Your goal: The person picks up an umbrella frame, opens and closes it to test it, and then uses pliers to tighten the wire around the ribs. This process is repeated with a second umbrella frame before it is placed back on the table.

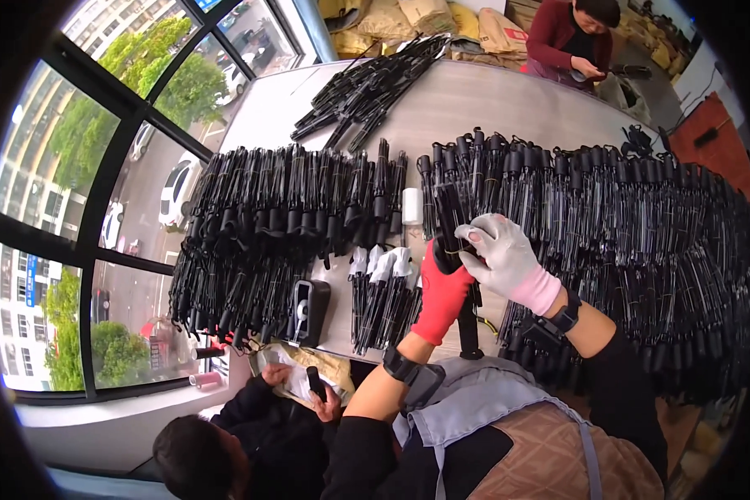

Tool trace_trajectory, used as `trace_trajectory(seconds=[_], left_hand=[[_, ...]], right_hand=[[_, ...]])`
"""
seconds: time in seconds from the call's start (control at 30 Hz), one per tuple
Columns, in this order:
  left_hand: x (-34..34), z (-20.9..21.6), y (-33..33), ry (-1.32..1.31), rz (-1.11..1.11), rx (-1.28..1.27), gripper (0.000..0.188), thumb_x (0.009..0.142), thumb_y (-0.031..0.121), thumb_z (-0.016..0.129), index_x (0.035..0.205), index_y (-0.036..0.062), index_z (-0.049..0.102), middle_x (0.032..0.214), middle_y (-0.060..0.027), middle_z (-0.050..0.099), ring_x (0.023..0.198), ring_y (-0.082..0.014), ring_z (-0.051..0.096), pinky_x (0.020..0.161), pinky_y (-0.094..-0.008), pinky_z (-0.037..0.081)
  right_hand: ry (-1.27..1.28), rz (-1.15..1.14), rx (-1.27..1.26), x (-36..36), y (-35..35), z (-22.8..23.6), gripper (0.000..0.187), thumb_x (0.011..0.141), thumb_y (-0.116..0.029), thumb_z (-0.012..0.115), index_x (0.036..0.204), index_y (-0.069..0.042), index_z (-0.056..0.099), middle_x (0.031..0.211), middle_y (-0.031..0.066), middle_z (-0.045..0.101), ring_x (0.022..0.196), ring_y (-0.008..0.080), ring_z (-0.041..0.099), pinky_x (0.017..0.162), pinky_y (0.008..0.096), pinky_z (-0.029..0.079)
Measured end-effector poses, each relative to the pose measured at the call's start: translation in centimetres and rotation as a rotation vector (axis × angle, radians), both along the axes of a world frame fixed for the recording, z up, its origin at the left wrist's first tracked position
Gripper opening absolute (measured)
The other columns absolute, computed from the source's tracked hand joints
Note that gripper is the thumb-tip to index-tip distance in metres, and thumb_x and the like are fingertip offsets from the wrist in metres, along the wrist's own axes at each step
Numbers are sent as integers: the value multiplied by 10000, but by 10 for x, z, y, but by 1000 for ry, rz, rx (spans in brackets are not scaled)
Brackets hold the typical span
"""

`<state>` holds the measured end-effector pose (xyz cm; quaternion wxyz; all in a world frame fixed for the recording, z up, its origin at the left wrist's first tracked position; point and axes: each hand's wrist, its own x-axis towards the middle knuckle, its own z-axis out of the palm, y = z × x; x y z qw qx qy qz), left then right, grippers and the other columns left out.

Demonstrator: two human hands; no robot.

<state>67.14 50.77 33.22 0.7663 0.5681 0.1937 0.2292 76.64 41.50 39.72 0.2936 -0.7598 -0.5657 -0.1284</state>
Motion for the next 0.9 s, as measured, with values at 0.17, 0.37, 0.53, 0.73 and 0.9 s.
trace_trajectory(seconds=[0.17, 0.37, 0.53, 0.73, 0.9], left_hand=[[-11, -19, -8, -29, 149, 336, 417, 797, 78, 676, 1176, 22, 510, 960, -89, 628, 840, -174, 617, 742, -334, 512], [-35, -23, -7, 114, 9, 168, 642, 788, 119, 697, 1358, 39, 412, 982, -149, 625, 840, -264, 633, 749, -369, 500], [-33, -41, 17, 417, 70, 1067, 646, 772, 171, 712, 1347, 58, 439, 929, -144, 620, 828, -303, 625, 687, -408, 483], [-59, -102, 19, 371, -192, 1140, 471, 752, 139, 706, 1193, 30, 579, 873, -155, 626, 784, -333, 623, 685, -421, 489], [-67, -79, 9, 59, -315, 405, 296, 827, 145, 674, 1086, 12, 621, 791, -124, 626, 700, -276, 631, 658, -377, 510]], right_hand=[[-30, -18, -209, -9, -4, -20, 92, 775, -102, 611, 849, -60, 575, 845, 112, 542, 808, 313, 571, 693, 414, 481], [993, -56, -76, -21, -20, -23, 101, 872, -80, 533, 799, -14, 511, 755, 82, 533, 636, 191, 563, 584, 330, 442], [1138, -19, 35, -28, -34, -63, 147, 920, -108, 513, 813, -9, 527, 663, 26, 506, 626, 68, 511, 551, 237, 390], [1706, -63, -349, -21, -73, -54, 219, 982, -185, 453, 881, -31, 569, 584, -23, 443, 467, 12, 383, 429, 187, 288], [2137, 266, 436, 12, -152, 16, 221, 996, -233, 470, 985, -65, 612, 626, -22, 468, 419, 45, 348, 398, 222, 287]])
